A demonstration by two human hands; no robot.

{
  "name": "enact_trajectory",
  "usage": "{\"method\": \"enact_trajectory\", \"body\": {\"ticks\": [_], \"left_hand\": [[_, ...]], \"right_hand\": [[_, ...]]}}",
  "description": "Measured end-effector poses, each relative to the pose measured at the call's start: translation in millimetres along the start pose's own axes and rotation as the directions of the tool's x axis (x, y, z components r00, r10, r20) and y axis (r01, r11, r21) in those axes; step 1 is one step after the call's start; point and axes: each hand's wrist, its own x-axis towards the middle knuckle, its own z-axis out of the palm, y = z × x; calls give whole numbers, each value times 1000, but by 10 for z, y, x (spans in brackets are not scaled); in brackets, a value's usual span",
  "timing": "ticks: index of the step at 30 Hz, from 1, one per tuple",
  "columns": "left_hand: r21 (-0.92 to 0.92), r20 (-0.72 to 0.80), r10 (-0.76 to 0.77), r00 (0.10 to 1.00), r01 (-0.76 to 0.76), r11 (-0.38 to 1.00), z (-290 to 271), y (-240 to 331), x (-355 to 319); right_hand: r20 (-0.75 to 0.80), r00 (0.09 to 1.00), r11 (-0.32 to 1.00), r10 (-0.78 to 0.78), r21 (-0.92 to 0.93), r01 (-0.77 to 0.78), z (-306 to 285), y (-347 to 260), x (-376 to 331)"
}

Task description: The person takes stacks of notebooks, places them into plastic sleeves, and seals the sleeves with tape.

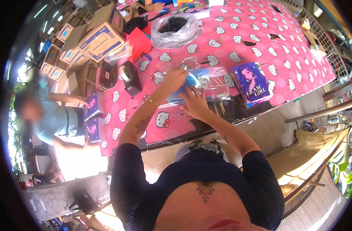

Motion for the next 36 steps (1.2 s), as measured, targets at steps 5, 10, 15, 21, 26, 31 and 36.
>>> {"method": "enact_trajectory", "body": {"ticks": [5,10,15,21,26,31,36], "left_hand": [[-294,-158,-319,934,264,918,431,531,-445],[-392,-125,-418,900,342,854,488,646,-416],[-603,198,-491,848,500,622,208,598,-341],[-283,-169,-356,919,301,911,582,653,-506],[136,-73,-197,978,206,969,163,143,-505],[251,-214,-208,954,259,933,-46,-462,-1245],[-21,-314,-740,595,774,632,191,-956,-2217]], "right_hand": [[23,999,993,-43,-112,45,75,-14,-28],[0,1000,996,-31,-82,31,151,61,0],[48,985,903,164,395,-170,69,309,18],[-2,996,992,-87,-97,86,-388,321,80],[140,981,958,-135,-236,165,-173,426,85],[176,983,968,-56,-232,96,-291,369,79],[135,986,962,-97,-242,128,-291,335,98]]}}
